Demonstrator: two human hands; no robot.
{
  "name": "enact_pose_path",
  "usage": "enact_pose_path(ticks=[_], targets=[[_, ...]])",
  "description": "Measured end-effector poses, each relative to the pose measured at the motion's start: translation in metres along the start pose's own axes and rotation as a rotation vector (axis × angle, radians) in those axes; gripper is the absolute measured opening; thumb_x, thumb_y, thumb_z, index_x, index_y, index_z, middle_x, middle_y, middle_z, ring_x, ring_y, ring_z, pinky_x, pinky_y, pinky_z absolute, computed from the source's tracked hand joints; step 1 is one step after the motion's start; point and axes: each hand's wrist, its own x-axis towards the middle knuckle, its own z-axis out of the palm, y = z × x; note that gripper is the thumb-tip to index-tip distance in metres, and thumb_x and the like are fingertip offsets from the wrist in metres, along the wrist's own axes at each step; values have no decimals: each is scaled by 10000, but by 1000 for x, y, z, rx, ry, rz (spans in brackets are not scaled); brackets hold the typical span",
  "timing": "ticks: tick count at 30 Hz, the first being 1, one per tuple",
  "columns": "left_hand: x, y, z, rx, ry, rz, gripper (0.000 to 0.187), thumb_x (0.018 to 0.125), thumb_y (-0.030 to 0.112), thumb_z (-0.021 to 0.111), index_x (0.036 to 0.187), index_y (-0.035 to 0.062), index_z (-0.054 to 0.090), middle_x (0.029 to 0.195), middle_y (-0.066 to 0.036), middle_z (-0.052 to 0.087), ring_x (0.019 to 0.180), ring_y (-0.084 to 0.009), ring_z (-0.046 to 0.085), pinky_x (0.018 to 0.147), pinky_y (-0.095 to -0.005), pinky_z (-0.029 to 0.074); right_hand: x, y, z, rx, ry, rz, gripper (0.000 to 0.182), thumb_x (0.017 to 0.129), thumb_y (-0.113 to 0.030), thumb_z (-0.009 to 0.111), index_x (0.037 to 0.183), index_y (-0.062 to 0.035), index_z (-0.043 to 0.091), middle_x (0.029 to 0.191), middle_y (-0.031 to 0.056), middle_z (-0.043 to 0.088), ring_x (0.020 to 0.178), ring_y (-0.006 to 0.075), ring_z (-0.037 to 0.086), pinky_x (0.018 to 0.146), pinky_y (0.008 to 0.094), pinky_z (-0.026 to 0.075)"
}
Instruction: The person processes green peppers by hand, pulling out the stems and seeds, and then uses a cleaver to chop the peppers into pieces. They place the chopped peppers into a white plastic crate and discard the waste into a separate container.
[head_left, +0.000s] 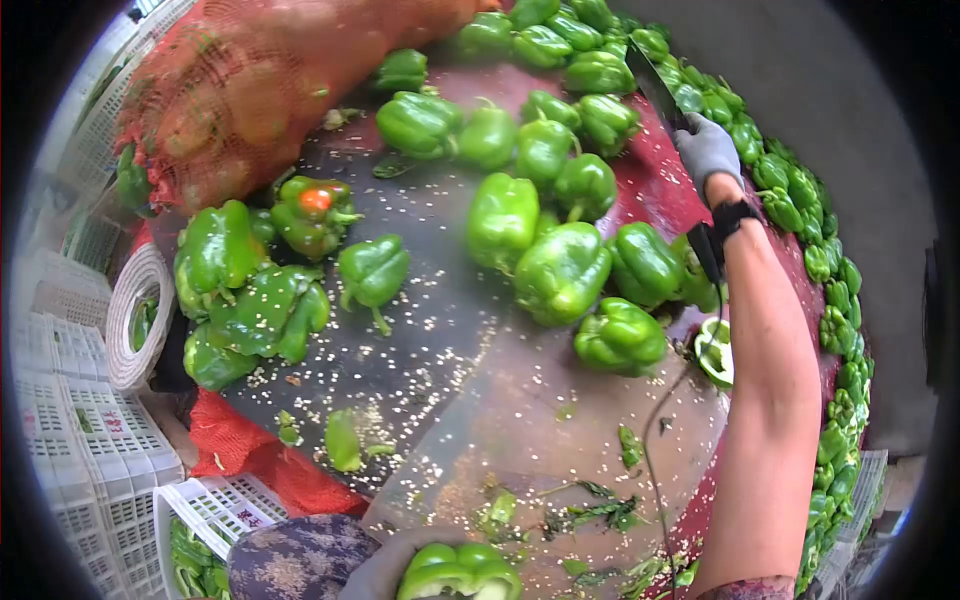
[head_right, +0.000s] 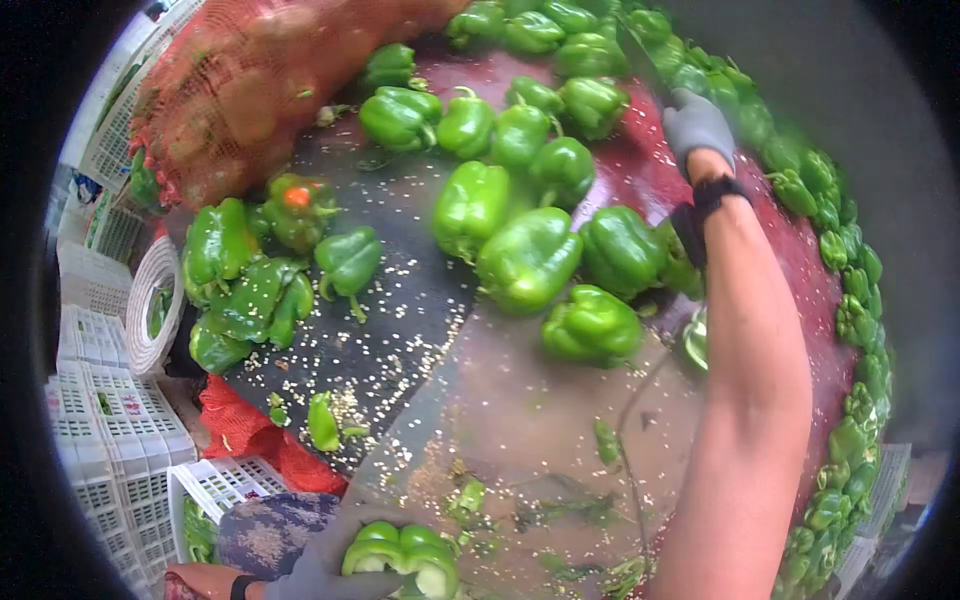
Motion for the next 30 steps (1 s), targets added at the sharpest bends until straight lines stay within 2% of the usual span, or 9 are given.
enact_pose_path(ticks=[5, 9, 14, 17, 20, 23, 27, 29, 30], targets=[[-2, 3, -17, -67, -12, 63, 521, 836, 98, 731, 1319, 69, 537, 1185, -69, 608, 1096, -163, 572, 934, -301, 478, 17, -1, 40, 293, -247, -107, 363, 849, -80, 627, 1201, 4, 652, 940, 62, 716, 871, 155, 638, 813, 299, 525], [-5, 9, -26, 14, -35, 128, 526, 823, 88, 729, 1310, 71, 530, 1195, -70, 595, 1111, -168, 561, 942, -306, 469, -26, 32, 19, 417, -399, -419, 360, 868, 18, 605, 1226, 4, 644, 1059, 64, 721, 955, 125, 643, 876, 295, 524], [-10, -1, -31, -49, -29, 205, 526, 817, 79, 722, 1305, 68, 526, 1206, -72, 589, 1129, -171, 553, 946, -306, 467, -107, 41, -38, 590, -361, -352, 317, 888, 30, 613, 1196, -18, 669, 1080, 121, 722, 1000, 156, 675, 900, 304, 520], [-12, -5, -31, -108, -38, 191, 529, 818, 79, 724, 1309, 66, 526, 1200, -72, 596, 1125, -167, 557, 947, -307, 468, -95, 28, -26, 509, -77, -347, 312, 902, 16, 614, 1207, -19, 668, 1076, 126, 722, 1011, 157, 675, 906, 302, 518], [-14, -3, -29, -112, -25, 140, 526, 822, 74, 722, 1311, 60, 529, 1195, -71, 604, 1116, -163, 564, 944, -305, 471, -27, -15, 17, 298, 72, -379, 343, 901, -156, 592, 1232, -89, 652, 1139, 187, 683, 1043, 376, 655, 908, 412, 504], [-13, -10, -33, -117, -27, 154, 515, 824, 70, 720, 1305, 55, 538, 1191, -70, 610, 1103, -161, 571, 935, -303, 476, 9, -80, 41, -9, -11, -415, 325, 880, -161, 583, 1190, -134, 676, 1108, 171, 690, 1036, 392, 641, 891, 436, 507], [-20, -11, -37, -41, 15, 217, 504, 837, 96, 722, 1307, 54, 546, 1167, -71, 623, 1059, -162, 589, 902, -306, 491, -5, -95, 51, 248, -225, -562, 258, 849, -95, 635, 1099, -83, 699, 984, 186, 711, 880, 340, 689, 810, 386, 523], [-26, -4, -43, 233, 60, 327, 502, 846, 113, 719, 1314, 61, 545, 1161, -77, 627, 1049, -165, 593, 899, -310, 493, -37, -91, 18, 273, -403, -499, 308, 873, 11, 637, 1179, -4, 666, 1045, 112, 737, 970, 130, 652, 892, 311, 521], [-28, -5, -42, 141, 54, 282, 502, 849, 134, 720, 1317, 81, 547, 1170, -89, 622, 1067, -178, 587, 917, -313, 484, -55, -78, 11, 419, -414, -486, 298, 879, 18, 629, 1174, -3, 667, 1033, 98, 737, 975, 127, 649, 892, 311, 522]])
